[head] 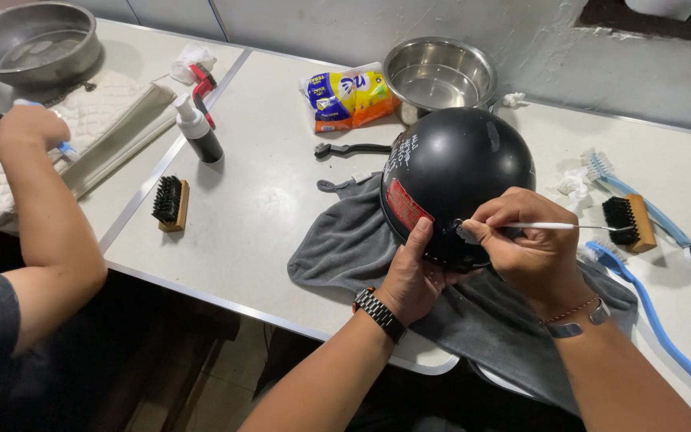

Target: Removing a sticker and its adhesive residue from a black motorcycle helmet using a precision scraper, a cleaning brush with solution, and a cloth.

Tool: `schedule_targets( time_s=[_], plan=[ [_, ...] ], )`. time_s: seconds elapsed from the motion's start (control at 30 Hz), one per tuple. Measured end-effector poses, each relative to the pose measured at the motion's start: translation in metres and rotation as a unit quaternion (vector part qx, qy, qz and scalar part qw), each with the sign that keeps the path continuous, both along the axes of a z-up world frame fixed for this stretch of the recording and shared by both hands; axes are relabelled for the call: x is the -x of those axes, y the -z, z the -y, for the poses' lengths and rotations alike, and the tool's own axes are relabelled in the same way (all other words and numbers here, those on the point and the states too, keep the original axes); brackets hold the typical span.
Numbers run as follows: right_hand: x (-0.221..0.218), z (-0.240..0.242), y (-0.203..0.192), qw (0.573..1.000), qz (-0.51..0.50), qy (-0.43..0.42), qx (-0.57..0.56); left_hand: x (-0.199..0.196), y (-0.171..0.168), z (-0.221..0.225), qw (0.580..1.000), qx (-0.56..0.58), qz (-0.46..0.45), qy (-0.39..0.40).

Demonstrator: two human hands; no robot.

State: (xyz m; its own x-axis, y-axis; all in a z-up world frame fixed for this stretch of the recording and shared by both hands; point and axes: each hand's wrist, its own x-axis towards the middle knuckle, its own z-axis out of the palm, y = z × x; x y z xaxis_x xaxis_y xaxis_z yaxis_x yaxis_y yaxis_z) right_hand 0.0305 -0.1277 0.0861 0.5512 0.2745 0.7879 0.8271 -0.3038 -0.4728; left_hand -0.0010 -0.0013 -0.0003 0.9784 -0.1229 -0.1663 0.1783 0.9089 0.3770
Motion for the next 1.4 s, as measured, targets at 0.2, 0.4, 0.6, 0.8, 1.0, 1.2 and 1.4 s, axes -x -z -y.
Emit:
schedule_targets(
  time_s=[0.2,0.4,0.6,0.8,1.0,1.2,1.4],
  plan=[
    [0.003,0.001,-0.002,1.0,-0.018,-0.001,-0.002,0.002,-0.01,-0.002,1.0,-0.013,-0.001,0.002],
    [0.011,0.009,0.001,0.993,-0.105,-0.033,-0.046,-0.001,0.002,-0.005,0.997,-0.049,0.025,0.054],
    [0.003,0.013,0.018,0.993,-0.053,-0.03,-0.102,-0.001,-0.003,-0.006,0.995,-0.058,0.049,0.062],
    [-0.001,0.007,0.015,0.998,0.007,-0.02,-0.056,-0.004,0.01,-0.005,0.996,-0.068,0.007,0.055],
    [-0.007,0.012,0.021,0.997,0.004,-0.011,-0.081,-0.004,0.0,-0.002,0.996,-0.064,0.024,0.059],
    [-0.006,0.011,0.018,0.997,0.018,-0.01,-0.079,-0.004,0.011,-0.001,0.995,-0.074,0.016,0.058],
    [-0.004,0.011,0.014,0.998,0.026,-0.019,-0.058,-0.005,0.016,-0.002,0.996,-0.075,0.01,0.055]
  ],
)
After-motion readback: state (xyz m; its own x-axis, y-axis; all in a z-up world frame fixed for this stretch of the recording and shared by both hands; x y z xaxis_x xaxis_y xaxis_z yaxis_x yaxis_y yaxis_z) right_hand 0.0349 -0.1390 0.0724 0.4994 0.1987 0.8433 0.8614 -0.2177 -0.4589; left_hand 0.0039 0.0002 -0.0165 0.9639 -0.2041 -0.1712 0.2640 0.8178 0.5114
